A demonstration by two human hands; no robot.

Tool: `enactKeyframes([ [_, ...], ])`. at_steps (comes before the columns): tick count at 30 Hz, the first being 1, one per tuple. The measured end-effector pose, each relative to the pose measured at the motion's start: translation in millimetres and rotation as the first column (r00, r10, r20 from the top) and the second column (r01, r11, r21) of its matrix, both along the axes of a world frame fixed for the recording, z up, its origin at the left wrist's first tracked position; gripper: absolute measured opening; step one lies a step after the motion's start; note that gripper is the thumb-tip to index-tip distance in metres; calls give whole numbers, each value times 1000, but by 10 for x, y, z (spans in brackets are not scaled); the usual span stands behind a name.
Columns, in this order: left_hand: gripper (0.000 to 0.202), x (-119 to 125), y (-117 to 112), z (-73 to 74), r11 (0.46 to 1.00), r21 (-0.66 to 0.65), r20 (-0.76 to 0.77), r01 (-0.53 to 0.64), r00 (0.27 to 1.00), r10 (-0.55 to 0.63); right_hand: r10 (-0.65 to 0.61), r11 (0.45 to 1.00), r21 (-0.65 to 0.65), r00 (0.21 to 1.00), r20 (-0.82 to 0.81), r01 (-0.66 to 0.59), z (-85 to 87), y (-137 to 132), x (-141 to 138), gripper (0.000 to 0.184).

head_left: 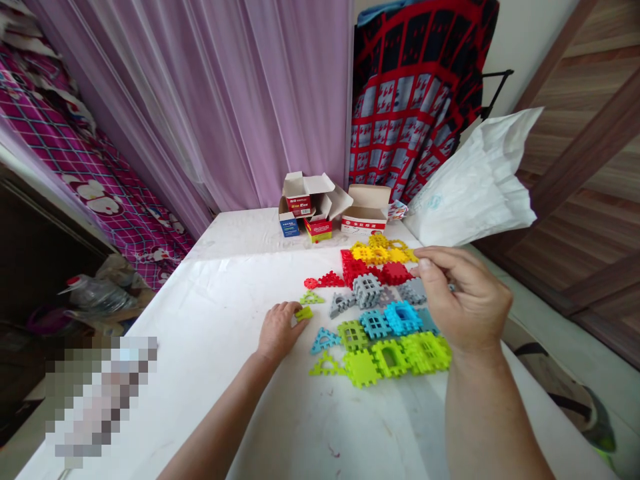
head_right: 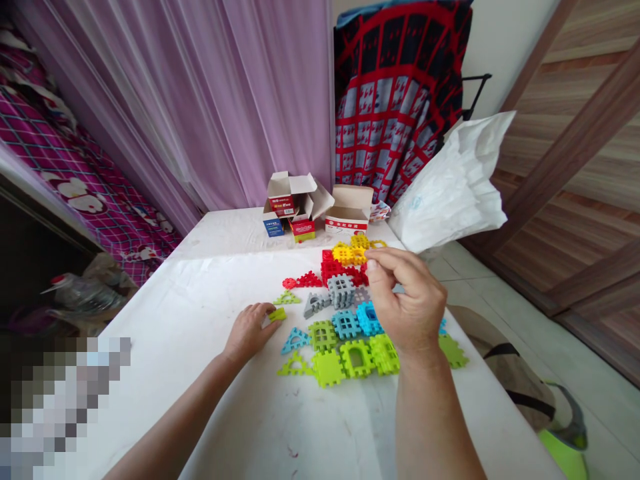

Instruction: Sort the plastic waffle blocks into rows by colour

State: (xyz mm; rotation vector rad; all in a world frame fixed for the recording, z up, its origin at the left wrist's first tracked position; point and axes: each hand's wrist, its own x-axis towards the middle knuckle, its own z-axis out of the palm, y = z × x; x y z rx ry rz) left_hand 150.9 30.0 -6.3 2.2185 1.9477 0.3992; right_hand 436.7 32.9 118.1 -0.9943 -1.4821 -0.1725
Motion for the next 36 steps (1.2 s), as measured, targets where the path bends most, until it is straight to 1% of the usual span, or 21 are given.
enactKeyframes([
  [4, 23, 86, 126, -35, 999, 44, -2, 19, 1000, -19, -7, 1000, 2, 1000, 1, 7, 1, 4, 14, 12],
  [9, 21, 112, 220, -95, 996, 85, 12, 27, 1000, -28, -20, 1000, -1, 1000, 6, 20, 2, 9, 26, 12],
  [14, 28, 35, 147, -184, 982, 189, 95, 16, 995, -35, -27, 1000, -7, 1000, 16, 27, -10, 13, 39, 13],
  [17, 21, -51, 76, -220, 972, 233, 143, -14, 989, -20, -26, 1000, -8, 999, 27, 27, -18, 22, 46, 13],
  [19, 16, -99, 48, -236, 972, 234, 174, -17, 984, -24, -15, 1000, -7, 999, 38, 15, -20, 30, 50, 13],
  [23, 20, -161, 53, -250, 974, 224, 259, -31, 965, -29, 6, 1000, -10, 997, 79, -5, -30, 56, 63, 12],
  [28, 22, -286, 166, -251, 989, 142, 339, -31, 940, -20, -4, 1000, -4, 994, 106, 5, -53, 98, 90, 12],
  [30, 23, -364, 261, -234, 996, 74, 362, -52, 932, 21, -9, 1000, 1, 994, 113, 9, -62, 118, 101, 12],
  [32, 25, -436, 396, -178, 998, -30, 381, -57, 923, 64, -15, 1000, 8, 993, 119, 14, -67, 138, 113, 12],
  [34, 28, -485, 574, -60, 993, -119, 366, -15, 929, 57, -19, 1000, 14, 991, 131, 18, -67, 157, 126, 12],
  [35, 29, -496, 682, 24, 991, -134, 334, 17, 942, 29, -22, 1000, 16, 990, 137, 20, -67, 166, 133, 12],
  [36, 28, -499, 801, 121, 992, -119, 278, 47, 960, -13, -24, 1000, 16, 990, 142, 22, -67, 175, 141, 11],
])
